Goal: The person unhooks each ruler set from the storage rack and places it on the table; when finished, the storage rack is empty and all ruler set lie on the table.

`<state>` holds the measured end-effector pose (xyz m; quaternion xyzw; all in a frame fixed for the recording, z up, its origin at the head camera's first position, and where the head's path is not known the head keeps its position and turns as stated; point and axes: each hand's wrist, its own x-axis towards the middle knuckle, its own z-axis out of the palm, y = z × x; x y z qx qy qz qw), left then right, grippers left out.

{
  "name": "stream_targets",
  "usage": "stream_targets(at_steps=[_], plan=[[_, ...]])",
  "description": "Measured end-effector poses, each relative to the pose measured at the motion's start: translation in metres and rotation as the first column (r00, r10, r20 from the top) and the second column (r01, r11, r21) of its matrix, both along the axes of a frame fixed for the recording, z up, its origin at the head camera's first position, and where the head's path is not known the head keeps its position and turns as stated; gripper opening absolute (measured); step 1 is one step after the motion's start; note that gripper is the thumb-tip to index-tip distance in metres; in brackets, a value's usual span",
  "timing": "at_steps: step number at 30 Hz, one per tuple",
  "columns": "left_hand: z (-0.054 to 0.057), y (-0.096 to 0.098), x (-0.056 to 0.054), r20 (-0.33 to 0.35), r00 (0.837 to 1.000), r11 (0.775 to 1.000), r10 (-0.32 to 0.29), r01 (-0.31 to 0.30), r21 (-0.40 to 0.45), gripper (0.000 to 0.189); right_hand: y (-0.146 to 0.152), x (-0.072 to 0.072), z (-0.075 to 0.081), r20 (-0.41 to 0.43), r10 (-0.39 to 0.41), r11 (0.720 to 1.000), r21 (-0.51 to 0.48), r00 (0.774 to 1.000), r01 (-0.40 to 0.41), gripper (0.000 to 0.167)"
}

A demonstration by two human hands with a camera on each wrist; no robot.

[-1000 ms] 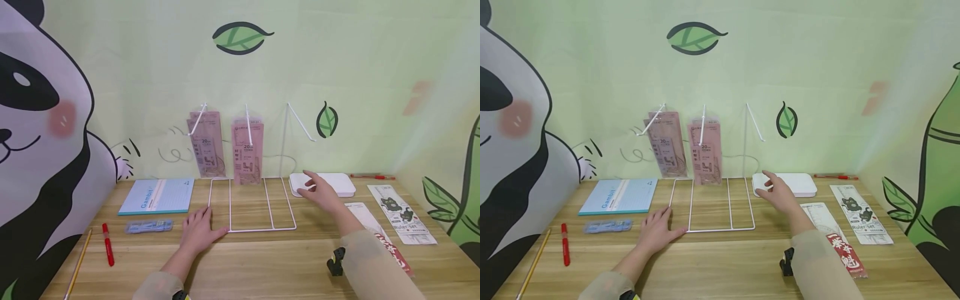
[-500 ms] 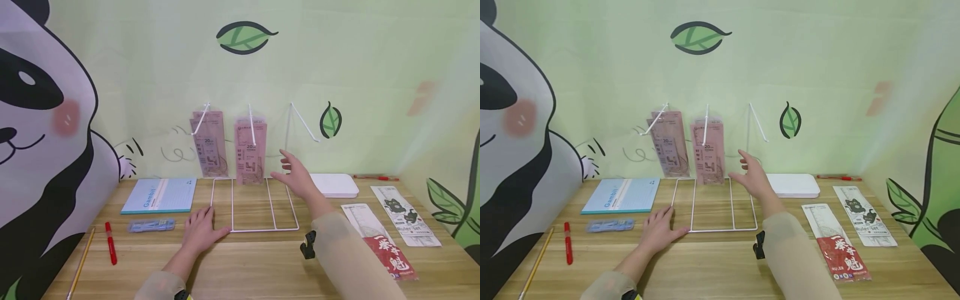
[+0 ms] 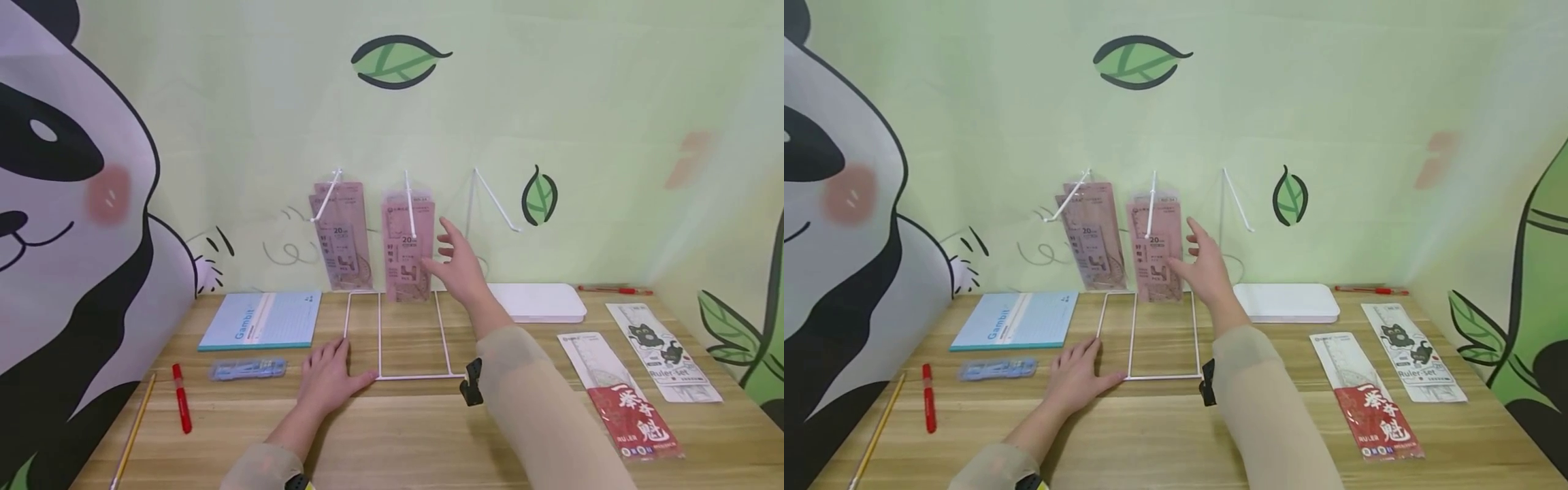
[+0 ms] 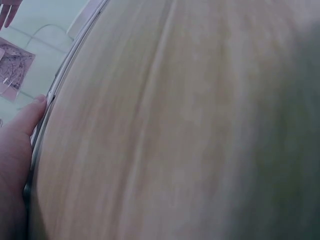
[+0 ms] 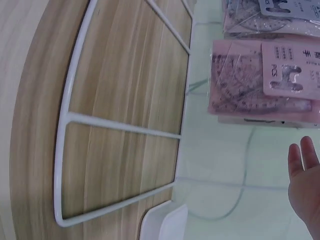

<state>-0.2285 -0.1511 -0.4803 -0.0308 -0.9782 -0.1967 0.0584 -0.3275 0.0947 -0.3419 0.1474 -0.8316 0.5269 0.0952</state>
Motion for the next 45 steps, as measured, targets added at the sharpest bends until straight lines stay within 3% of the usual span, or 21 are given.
stream_targets(at_steps=[10, 24, 34, 41, 45], plan=[[0.000, 0.001, 0.001, 0.002, 1.000, 1.000, 0.004, -0.004, 0.001, 0.097, -0.013, 0.001, 0.002, 0.020, -0.095, 0.995, -0.034, 0.995, 0.095, 0.069], [0.002, 0.001, 0.001, 0.004, 1.000, 1.000, 0.002, -0.002, 0.003, 0.096, -0.023, 0.016, -0.003, -0.014, -0.148, 0.986, -0.084, 0.989, 0.146, 0.064], [0.003, 0.000, 0.000, 0.004, 1.000, 1.000, 0.001, -0.001, 0.002, 0.097, -0.017, 0.028, -0.004, -0.044, -0.130, 0.984, -0.130, 0.991, 0.123, 0.059], [0.003, 0.001, 0.000, -0.001, 1.000, 1.000, 0.001, -0.001, 0.005, 0.098, -0.006, 0.036, -0.002, -0.068, -0.087, 0.991, -0.106, 0.994, 0.080, 0.057], [0.001, 0.000, 0.001, 0.003, 1.000, 1.000, 0.003, -0.003, 0.006, 0.098, 0.000, 0.038, -0.003, -0.122, -0.056, 0.995, -0.091, 0.991, 0.045, 0.055]])
